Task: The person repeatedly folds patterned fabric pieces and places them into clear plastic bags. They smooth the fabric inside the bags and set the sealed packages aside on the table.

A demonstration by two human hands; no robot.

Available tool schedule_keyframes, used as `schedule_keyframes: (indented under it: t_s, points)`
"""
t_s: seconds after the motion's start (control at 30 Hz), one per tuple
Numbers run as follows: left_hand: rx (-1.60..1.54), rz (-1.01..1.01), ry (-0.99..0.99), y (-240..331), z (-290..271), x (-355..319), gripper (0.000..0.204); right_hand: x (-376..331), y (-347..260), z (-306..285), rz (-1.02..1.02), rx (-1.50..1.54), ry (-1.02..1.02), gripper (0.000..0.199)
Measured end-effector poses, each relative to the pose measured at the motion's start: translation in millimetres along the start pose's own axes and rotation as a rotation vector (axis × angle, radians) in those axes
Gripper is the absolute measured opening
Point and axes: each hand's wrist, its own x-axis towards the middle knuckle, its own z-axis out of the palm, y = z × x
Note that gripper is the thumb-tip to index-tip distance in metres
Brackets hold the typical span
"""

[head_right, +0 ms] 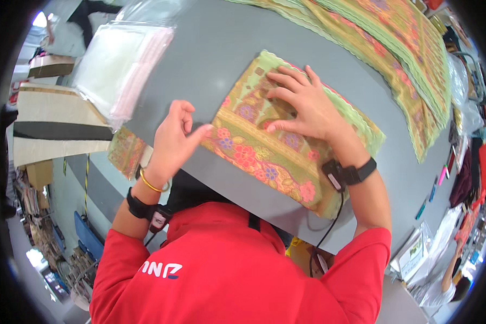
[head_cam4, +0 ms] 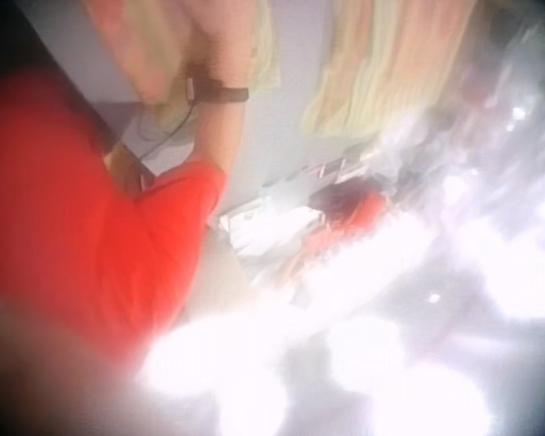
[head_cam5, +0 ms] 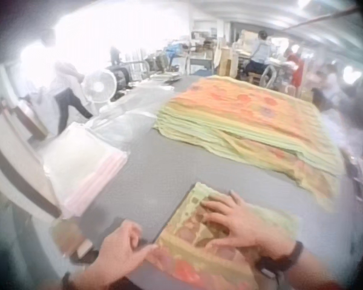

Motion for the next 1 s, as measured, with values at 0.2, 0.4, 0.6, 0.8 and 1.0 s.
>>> schedule_keyframes:
  t_s: [0.2,0.4,0.6,0.8,1.0]
  points:
    - [0.339,0.489,-0.046,-5,35,-17,0.033,17,-71,7,0.085,0.007,-0.077,0.084]
    - [0.143,0.285,-0.012,-45,-28,15,0.02,26,-110,54,0.146,-0.009,0.178,0.041]
    - [0.985,0.116,0.33,-166,-182,86,0.029,31,-99,60,0.176,0.005,0.275,0.033]
    - [0.83,0.034,0.403,-220,-192,104,0.022,41,-108,59,0.209,0.009,0.299,0.029]
    - [0.545,0.392,0.725,-178,-232,137,0.035,36,-106,61,0.197,0.035,0.35,0.027]
